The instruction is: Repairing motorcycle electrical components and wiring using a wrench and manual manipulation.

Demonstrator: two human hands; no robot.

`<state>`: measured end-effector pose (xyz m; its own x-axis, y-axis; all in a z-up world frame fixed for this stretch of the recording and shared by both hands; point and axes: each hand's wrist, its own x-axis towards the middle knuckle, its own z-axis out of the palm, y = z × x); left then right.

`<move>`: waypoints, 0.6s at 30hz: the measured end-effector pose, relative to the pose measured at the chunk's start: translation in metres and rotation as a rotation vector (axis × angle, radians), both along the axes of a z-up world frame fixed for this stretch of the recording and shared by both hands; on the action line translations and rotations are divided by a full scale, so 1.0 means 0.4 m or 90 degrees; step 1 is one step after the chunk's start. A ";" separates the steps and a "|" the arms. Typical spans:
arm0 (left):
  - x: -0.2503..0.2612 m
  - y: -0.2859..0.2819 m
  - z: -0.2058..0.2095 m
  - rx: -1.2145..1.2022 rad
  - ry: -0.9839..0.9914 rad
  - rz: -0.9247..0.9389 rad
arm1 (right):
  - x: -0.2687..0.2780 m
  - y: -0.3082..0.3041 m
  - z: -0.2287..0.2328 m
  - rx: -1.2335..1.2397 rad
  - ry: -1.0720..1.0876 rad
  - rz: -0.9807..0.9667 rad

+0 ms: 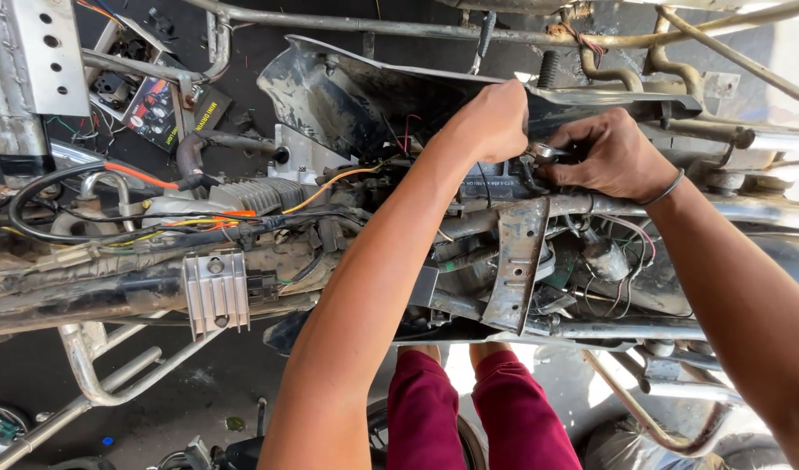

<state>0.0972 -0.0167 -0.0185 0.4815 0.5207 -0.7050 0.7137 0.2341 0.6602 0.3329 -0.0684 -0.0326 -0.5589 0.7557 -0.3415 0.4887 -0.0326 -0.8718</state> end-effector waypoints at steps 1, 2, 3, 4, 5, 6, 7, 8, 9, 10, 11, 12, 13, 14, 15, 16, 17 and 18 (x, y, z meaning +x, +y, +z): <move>0.001 -0.004 0.004 -0.001 0.000 -0.001 | 0.002 -0.005 -0.003 -0.001 0.000 -0.001; 0.002 -0.002 0.010 -0.024 0.010 -0.023 | 0.003 -0.006 -0.005 0.015 -0.007 0.003; 0.003 -0.001 0.015 -0.047 0.021 -0.045 | 0.005 -0.006 -0.009 0.031 -0.015 0.006; 0.000 0.003 0.018 -0.049 0.019 -0.046 | 0.000 -0.006 0.003 0.029 -0.017 0.005; -0.003 0.006 0.022 -0.051 0.012 -0.052 | -0.004 -0.006 0.015 0.006 0.001 -0.004; -0.011 0.013 0.026 -0.051 0.007 -0.058 | -0.014 -0.001 0.025 -0.015 0.022 -0.012; -0.015 0.014 0.026 -0.051 0.007 -0.058 | -0.013 -0.002 0.024 -0.016 0.022 -0.012; -0.021 0.015 0.026 -0.061 0.003 -0.040 | -0.014 -0.004 0.024 -0.013 0.007 -0.030; -0.026 0.016 0.027 -0.072 -0.002 -0.021 | -0.015 -0.005 0.024 -0.010 -0.009 -0.048; -0.025 0.018 0.027 -0.069 -0.003 -0.022 | -0.019 -0.002 0.036 -0.007 -0.010 -0.049; -0.025 0.021 0.026 -0.072 -0.004 -0.021 | -0.023 0.000 0.048 -0.019 0.031 -0.063; -0.025 0.015 0.023 -0.081 -0.005 -0.019 | -0.028 -0.006 0.059 -0.037 0.071 -0.077; -0.018 0.014 0.014 -0.083 -0.007 -0.020 | -0.020 -0.011 0.050 -0.039 0.070 -0.078; -0.015 0.015 0.006 -0.080 -0.001 -0.038 | -0.015 -0.012 0.041 -0.041 0.091 -0.082; -0.011 0.018 -0.002 -0.076 0.004 -0.056 | -0.010 -0.012 0.032 -0.042 0.112 -0.087; -0.009 0.021 -0.006 -0.074 0.004 -0.056 | -0.009 -0.007 0.037 -0.041 0.112 -0.087; -0.006 0.024 -0.011 -0.062 0.013 -0.084 | -0.007 -0.001 0.041 -0.035 0.111 -0.081; -0.002 0.020 -0.017 -0.054 0.021 -0.111 | -0.004 -0.004 0.045 -0.034 0.109 -0.077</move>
<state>0.0965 -0.0087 -0.0252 0.5354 0.3689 -0.7597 0.7692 0.1584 0.6190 0.3311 -0.0698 -0.0146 -0.5189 0.8041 -0.2903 0.3232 -0.1298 -0.9374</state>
